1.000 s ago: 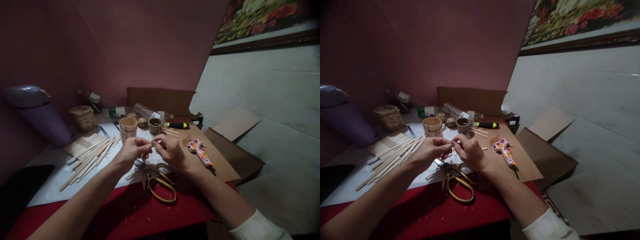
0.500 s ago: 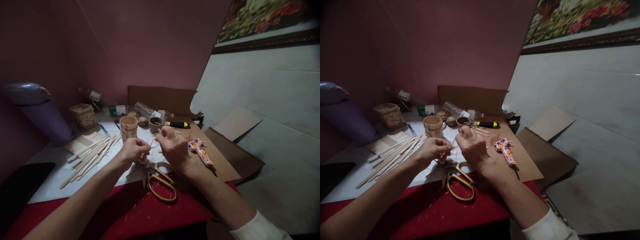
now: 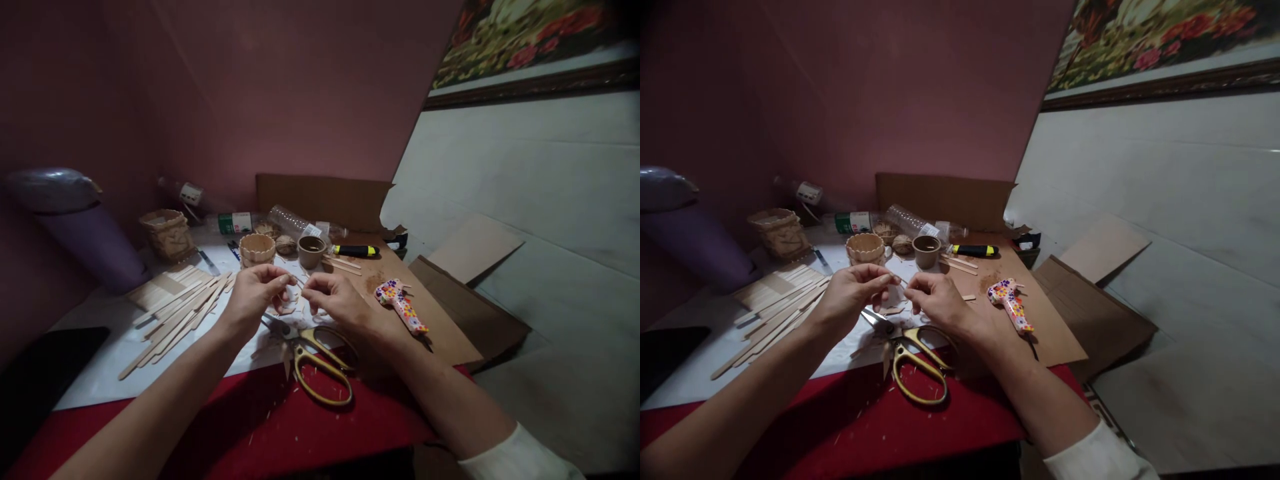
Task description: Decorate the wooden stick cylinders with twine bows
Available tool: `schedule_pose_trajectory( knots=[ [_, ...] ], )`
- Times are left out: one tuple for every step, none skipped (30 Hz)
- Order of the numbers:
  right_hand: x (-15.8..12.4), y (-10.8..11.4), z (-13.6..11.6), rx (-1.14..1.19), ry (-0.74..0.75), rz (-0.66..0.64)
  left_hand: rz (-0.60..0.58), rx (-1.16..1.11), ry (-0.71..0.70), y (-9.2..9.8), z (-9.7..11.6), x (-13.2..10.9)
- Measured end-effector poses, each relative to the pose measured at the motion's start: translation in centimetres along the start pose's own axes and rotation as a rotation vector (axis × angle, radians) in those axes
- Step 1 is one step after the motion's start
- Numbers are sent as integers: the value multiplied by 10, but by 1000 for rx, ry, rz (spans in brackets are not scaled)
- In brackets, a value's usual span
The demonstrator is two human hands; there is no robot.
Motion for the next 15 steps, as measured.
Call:
schedule_pose_trajectory(
  knots=[
    [1, -1, 2, -9, -5, -16, -21, -49, 24, 0, -2, 0],
    [1, 0, 3, -38, -8, -16, -43, -102, 43, -1, -3, 0],
    [1, 1, 3, -80, -9, -10, -72, -157, 57, -2, -5, 1],
    [1, 2, 4, -129, -11, -2, -100, -212, 58, -3, -5, 1],
    [1, 5, 4, -181, -18, 14, -124, -261, 47, -3, -4, 2],
    [1, 9, 5, -237, -40, 33, -138, -298, 26, -4, -2, 2],
    [1, 16, 7, -299, -76, 67, -140, -318, 3, -3, 0, 2],
    [-1, 25, 8, -368, -123, 138, -132, -317, -9, -3, 1, 2],
    [-4, 35, 8, -449, -173, 240, -117, -296, -8, -3, 2, 1],
    [-9, 46, 4, -540, -201, 375, -100, -261, 4, -3, 2, 0],
    [-14, 54, -3, -614, -183, 506, -88, -219, 25, -4, 1, 0],
    [-19, 57, -11, -647, -119, 607, -82, -179, 46, -5, 0, -1],
    [-23, 56, -20, -624, -26, 663, -83, -144, 61, -7, -2, -2],
    [-24, 51, -25, -532, 70, 650, -92, -116, 65, -9, -3, -2],
    [-22, 43, -27, -382, 140, 565, -109, -97, 61, -11, -4, -3]
  ],
)
Point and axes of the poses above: each hand's wrist, its own x-axis towards the middle knuckle, its own y-axis out of the back of the hand, z = x × y, the point moved 6 cm from there along x, towards the middle knuckle, and after that the axes turned 14 degrees about -z, right-handed, at the moved point
